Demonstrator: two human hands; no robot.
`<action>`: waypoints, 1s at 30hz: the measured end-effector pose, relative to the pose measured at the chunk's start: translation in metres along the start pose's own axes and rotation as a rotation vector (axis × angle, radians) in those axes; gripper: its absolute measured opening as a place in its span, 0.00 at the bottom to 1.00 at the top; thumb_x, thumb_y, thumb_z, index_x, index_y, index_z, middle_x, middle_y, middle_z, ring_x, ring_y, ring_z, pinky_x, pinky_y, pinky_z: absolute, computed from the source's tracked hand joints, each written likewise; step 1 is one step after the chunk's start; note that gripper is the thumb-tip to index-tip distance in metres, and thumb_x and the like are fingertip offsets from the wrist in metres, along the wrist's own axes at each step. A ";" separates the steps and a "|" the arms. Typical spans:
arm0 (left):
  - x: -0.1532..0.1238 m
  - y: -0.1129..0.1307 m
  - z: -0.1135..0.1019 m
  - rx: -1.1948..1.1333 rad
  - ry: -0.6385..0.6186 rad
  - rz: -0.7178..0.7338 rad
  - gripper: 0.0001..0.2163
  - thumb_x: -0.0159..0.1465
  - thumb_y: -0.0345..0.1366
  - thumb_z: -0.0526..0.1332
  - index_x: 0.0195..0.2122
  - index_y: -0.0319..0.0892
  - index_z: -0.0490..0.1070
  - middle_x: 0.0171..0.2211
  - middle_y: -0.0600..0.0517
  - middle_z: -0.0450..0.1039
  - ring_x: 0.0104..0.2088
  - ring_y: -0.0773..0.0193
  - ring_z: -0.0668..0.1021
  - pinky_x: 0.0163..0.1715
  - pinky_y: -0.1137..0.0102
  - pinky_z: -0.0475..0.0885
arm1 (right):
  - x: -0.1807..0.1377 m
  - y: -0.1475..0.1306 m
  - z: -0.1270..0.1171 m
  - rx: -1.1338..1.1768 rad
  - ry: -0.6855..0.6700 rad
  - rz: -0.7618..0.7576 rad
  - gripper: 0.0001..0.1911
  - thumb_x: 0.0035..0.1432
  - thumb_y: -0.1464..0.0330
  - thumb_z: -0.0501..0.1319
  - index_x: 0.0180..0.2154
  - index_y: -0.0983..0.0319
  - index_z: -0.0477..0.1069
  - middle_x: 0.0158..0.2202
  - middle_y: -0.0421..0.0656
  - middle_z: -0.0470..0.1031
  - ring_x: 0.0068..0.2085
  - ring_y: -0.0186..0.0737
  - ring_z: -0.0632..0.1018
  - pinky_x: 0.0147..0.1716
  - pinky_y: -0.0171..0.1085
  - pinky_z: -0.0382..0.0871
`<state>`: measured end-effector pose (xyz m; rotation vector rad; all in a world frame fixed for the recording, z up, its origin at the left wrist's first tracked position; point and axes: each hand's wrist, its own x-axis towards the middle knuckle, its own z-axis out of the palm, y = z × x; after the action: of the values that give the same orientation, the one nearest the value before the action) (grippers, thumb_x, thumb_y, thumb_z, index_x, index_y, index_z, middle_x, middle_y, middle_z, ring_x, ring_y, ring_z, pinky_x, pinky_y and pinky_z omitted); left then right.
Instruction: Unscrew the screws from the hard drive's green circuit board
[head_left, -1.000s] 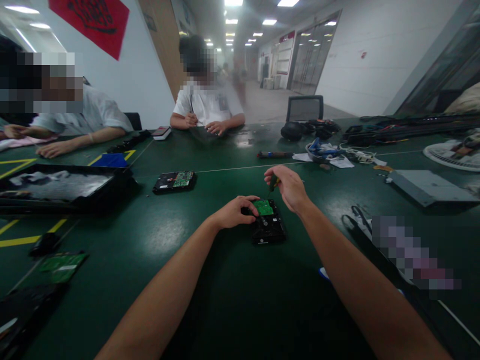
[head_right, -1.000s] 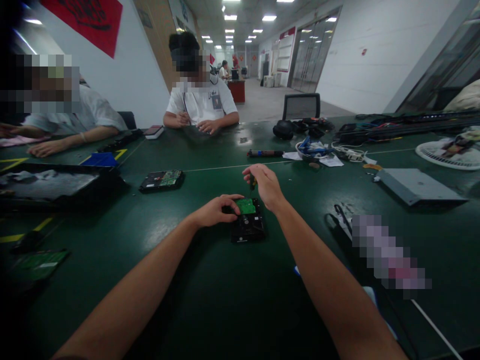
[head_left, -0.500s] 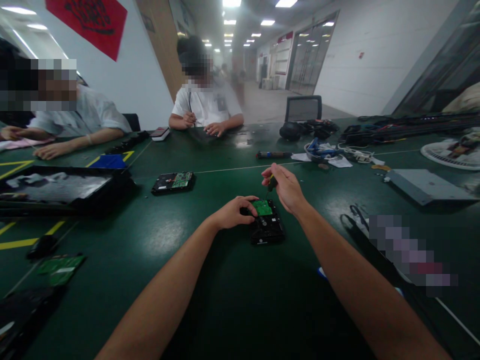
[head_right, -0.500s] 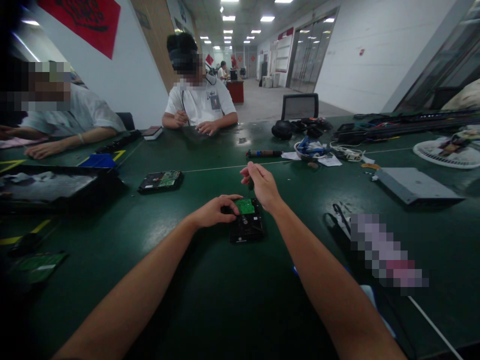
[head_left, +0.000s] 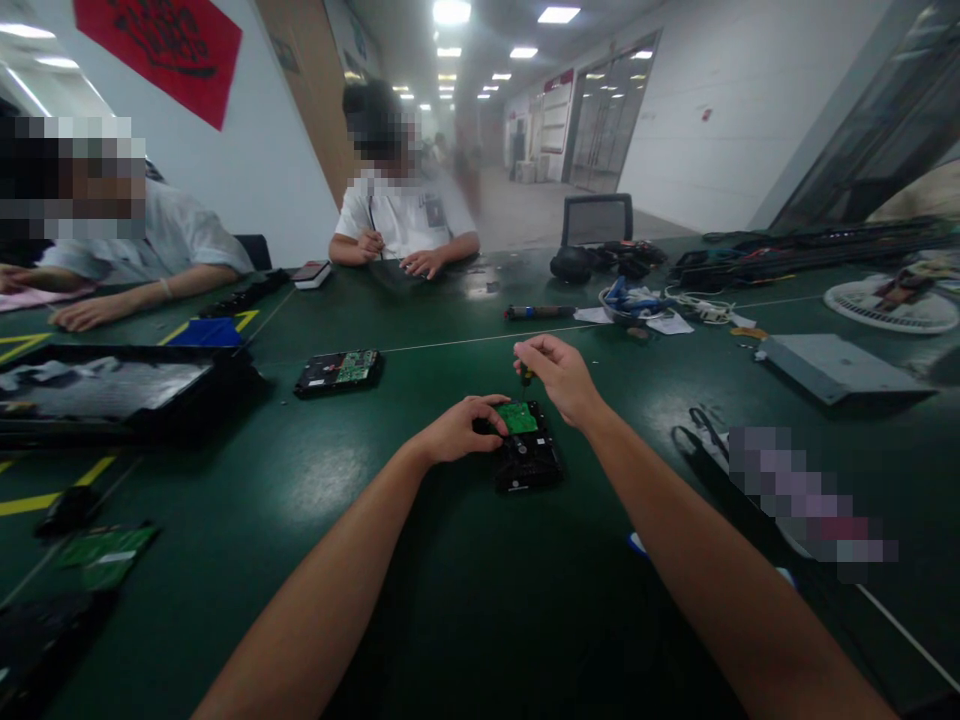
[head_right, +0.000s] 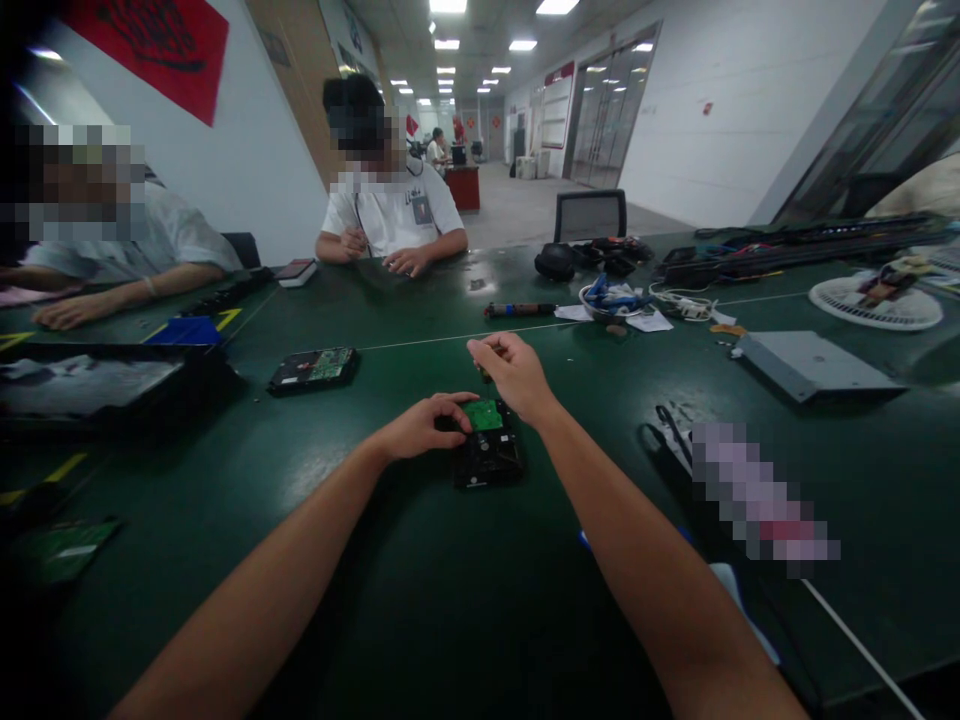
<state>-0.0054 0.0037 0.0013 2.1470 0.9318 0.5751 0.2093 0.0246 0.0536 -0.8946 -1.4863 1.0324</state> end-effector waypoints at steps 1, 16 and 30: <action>0.000 0.000 0.000 0.002 -0.001 -0.006 0.08 0.58 0.36 0.69 0.39 0.45 0.80 0.68 0.48 0.66 0.66 0.50 0.70 0.69 0.54 0.56 | 0.000 -0.001 0.000 -0.045 0.016 -0.007 0.18 0.59 0.50 0.67 0.36 0.59 0.74 0.32 0.41 0.76 0.32 0.38 0.74 0.35 0.39 0.70; -0.002 -0.004 0.003 -0.041 0.009 -0.030 0.08 0.58 0.36 0.69 0.40 0.46 0.81 0.68 0.48 0.66 0.68 0.49 0.68 0.69 0.51 0.55 | -0.005 -0.017 0.000 -0.158 -0.085 -0.048 0.16 0.67 0.54 0.59 0.39 0.59 0.76 0.39 0.44 0.80 0.37 0.39 0.80 0.32 0.37 0.71; -0.001 -0.002 0.001 -0.022 0.005 -0.022 0.09 0.58 0.36 0.69 0.40 0.45 0.81 0.67 0.48 0.66 0.67 0.50 0.69 0.69 0.52 0.56 | -0.003 -0.021 -0.008 -0.129 -0.086 -0.028 0.14 0.63 0.54 0.63 0.40 0.57 0.77 0.38 0.43 0.77 0.36 0.39 0.76 0.28 0.36 0.73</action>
<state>-0.0066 0.0035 -0.0012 2.1147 0.9463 0.5773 0.2172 0.0162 0.0727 -0.9269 -1.6486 0.9739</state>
